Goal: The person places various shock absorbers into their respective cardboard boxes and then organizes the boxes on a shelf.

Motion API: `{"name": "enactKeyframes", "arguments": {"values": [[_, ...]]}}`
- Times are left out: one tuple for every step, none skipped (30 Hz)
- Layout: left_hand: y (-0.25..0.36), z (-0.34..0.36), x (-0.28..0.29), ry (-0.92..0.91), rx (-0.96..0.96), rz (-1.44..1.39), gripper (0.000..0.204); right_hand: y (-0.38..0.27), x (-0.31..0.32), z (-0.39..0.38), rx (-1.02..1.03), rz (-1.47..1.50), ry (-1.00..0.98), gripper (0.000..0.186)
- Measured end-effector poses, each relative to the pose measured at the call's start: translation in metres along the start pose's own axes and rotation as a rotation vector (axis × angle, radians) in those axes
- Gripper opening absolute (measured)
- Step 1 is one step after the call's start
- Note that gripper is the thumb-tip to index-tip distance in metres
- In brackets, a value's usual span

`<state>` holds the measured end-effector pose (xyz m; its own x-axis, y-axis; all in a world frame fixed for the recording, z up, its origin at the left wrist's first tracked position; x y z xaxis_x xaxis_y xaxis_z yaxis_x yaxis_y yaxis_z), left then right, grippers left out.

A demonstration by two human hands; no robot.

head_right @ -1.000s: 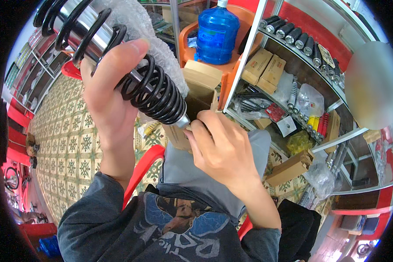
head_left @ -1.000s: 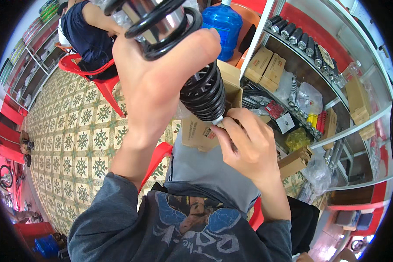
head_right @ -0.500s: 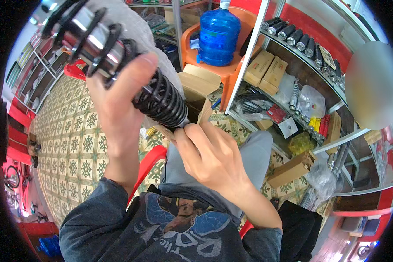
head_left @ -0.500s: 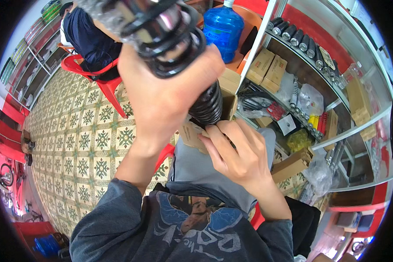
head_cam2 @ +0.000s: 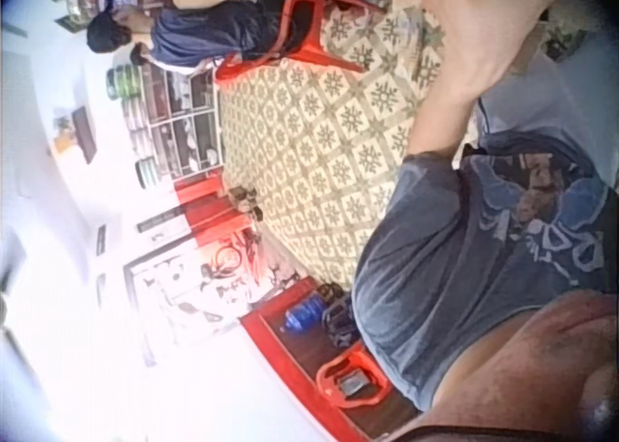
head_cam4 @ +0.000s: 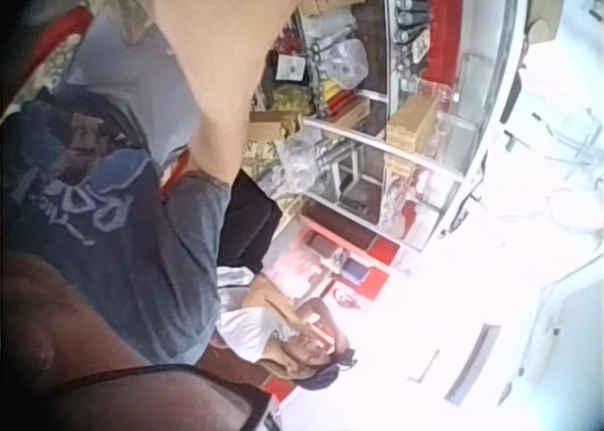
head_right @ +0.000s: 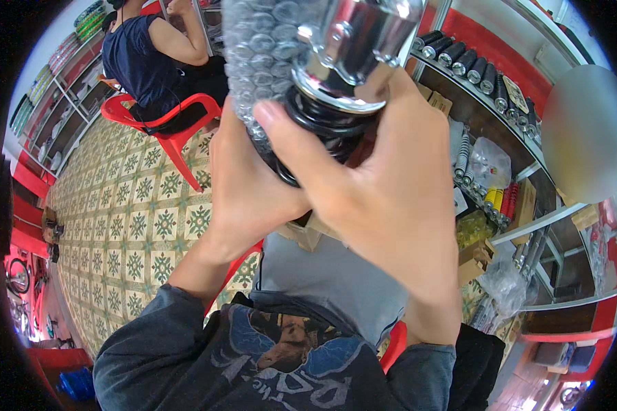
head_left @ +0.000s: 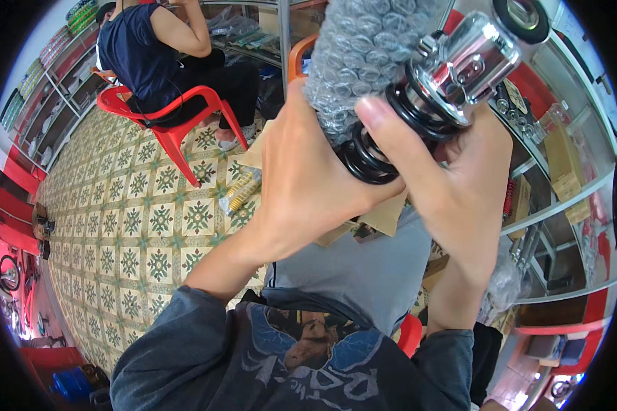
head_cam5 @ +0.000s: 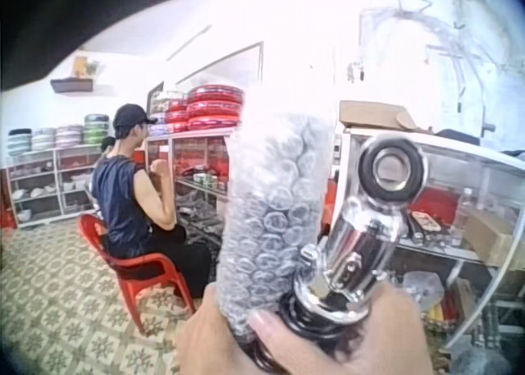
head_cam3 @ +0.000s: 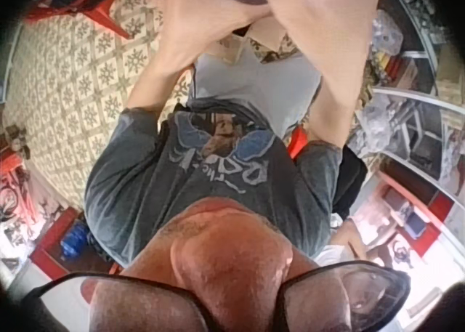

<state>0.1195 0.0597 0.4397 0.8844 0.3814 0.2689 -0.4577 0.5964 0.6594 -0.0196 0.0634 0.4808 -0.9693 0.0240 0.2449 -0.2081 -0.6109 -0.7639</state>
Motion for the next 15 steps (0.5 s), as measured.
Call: {"name": "enactKeyframes", "arguments": {"values": [[-0.001,0.000,0.001,-0.001,-0.001,-0.006,0.092,0.005,0.003,-0.001,0.065,0.084,-0.011,0.029],[-0.006,0.000,-0.005,-0.100,0.017,-0.047,0.091,0.008,0.006,-0.002,0.065,0.079,-0.010,0.029],[-0.011,-0.001,-0.012,-0.200,0.035,-0.089,0.091,0.012,0.007,-0.003,0.039,0.096,-0.021,0.029],[-0.015,0.001,-0.014,-0.259,0.072,-0.141,0.092,0.017,0.007,-0.004,0.010,0.125,-0.031,0.028],[-0.021,0.000,-0.016,-0.318,0.119,-0.190,0.093,0.016,0.008,-0.006,0.008,0.130,-0.028,0.028],[-0.014,-0.001,-0.016,-0.335,0.013,-0.130,0.096,0.018,0.005,-0.009,-0.053,0.125,-0.068,0.028],[-0.016,0.000,-0.014,-0.359,-0.018,-0.094,0.097,0.021,0.002,-0.011,-0.108,0.120,-0.112,0.028],[-0.018,0.001,-0.012,-0.382,-0.049,-0.058,0.098,0.027,0.000,-0.013,-0.093,0.131,-0.141,0.028],[-0.020,0.001,-0.009,-0.403,-0.080,-0.022,0.099,0.034,-0.001,-0.014,-0.090,0.136,-0.139,0.028],[-0.025,0.003,-0.008,-0.440,-0.026,-0.081,0.094,0.035,-0.003,-0.016,-0.039,0.141,-0.147,0.029],[-0.028,0.005,-0.007,-0.477,0.029,-0.139,0.088,0.036,-0.003,-0.018,-0.016,0.085,-0.163,0.032],[-0.034,0.006,-0.005,-0.520,0.122,-0.148,0.074,0.039,-0.004,-0.020,0.019,0.003,-0.184,0.035],[-0.036,0.005,-0.005,-0.520,0.120,-0.148,0.074,0.041,-0.005,-0.019,0.057,-0.072,-0.202,0.039],[-0.034,0.003,-0.007,-0.531,0.036,-0.112,0.071,0.042,-0.007,-0.020,0.089,-0.125,-0.213,0.043],[-0.032,0.001,-0.010,-0.541,-0.049,-0.076,0.068,0.042,-0.010,-0.024,0.093,-0.194,-0.247,0.043]]}}
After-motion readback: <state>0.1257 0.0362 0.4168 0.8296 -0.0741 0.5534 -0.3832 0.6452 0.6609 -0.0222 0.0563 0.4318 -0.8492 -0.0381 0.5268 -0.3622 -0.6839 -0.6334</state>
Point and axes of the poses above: each hand's wrist, its own z-axis towards the middle knuckle, its own x-axis out of the back of the hand, y = z × x, the point moved 10 cm from there along z, towards the middle knuckle
